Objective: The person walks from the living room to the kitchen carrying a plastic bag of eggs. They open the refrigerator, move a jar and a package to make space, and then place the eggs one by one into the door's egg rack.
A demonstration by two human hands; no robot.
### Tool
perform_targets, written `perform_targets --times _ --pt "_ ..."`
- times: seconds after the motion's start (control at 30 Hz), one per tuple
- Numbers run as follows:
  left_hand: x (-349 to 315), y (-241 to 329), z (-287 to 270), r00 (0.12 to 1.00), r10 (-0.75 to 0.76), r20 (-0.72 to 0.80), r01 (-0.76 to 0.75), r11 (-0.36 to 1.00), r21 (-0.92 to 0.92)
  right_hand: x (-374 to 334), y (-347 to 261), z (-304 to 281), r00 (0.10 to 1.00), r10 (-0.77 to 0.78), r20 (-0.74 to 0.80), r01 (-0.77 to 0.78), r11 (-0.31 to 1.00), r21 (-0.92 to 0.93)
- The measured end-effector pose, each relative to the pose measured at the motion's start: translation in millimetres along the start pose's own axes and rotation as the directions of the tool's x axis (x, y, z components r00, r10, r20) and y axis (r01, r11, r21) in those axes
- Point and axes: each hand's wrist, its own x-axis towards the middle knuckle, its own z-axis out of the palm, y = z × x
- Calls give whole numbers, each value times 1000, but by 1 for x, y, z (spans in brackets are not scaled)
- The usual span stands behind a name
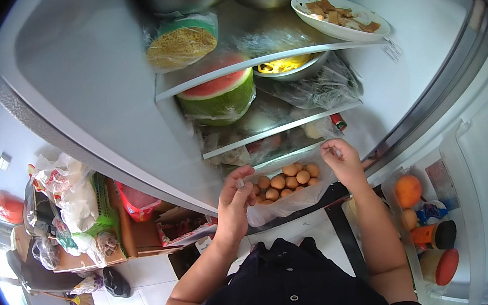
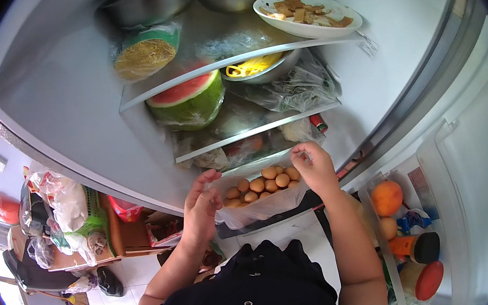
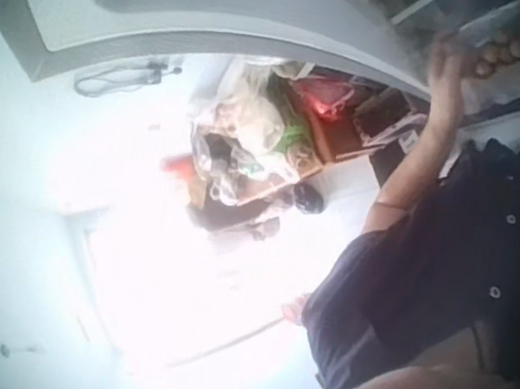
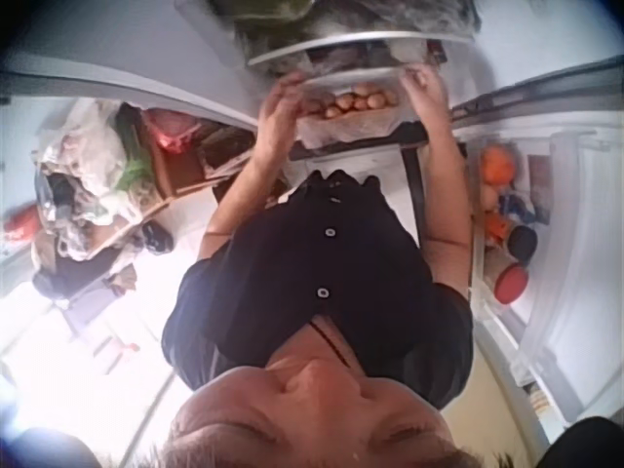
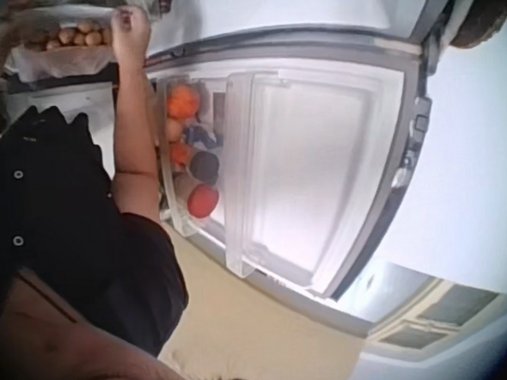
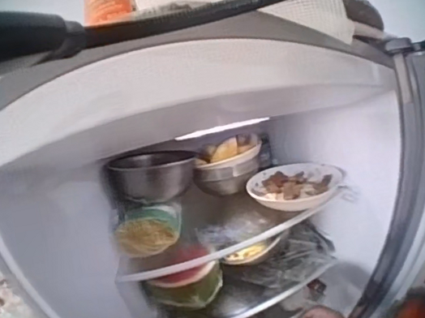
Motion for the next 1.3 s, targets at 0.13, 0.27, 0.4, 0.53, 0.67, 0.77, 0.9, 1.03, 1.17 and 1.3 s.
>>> perform_targets --times 0.13,0.27,0.4,0.53,0.67,0.77,0.9,1.03,1.17,1.3 --pt "3 -4 -3 999 -25 33 23 998 56 -7 -7 3 995 -96 3 95 969 -230" --pt "3 0 -2 996 -74 39 73 997 36 -13 -6 5 973 -223 63 226 853 -470" --pt "6 1 2 996 -92 5 92 996 20 -21 -3 9 957 -271 105 274 722 -635" --pt "8 3 2 996 -92 19 91 995 36 -33 8 12 963 -254 89 247 707 -662" --pt "9 2 1 996 -89 22 89 996 31 -44 3 24 943 -331 19 235 628 -742" --pt "10 3 1 994 -100 32 99 995 27 -57 -5 34 912 -401 84 315 556 -769" --pt "11 3 1 993 -108 41 106 994 32 -69 6 47 862 -354 363 507 584 -635" --pt "13 3 -2 992 -107 69 105 994 28 -81 19 48 825 -291 485 555 578 -598" --pt "14 4 -4 986 -124 114 121 992 35 -97 30 46 838 -194 510 520 565 -640" --pt "15 6 -5 973 -163 162 161 987 22 -109 30 50 877 -217 428 469 583 -664"
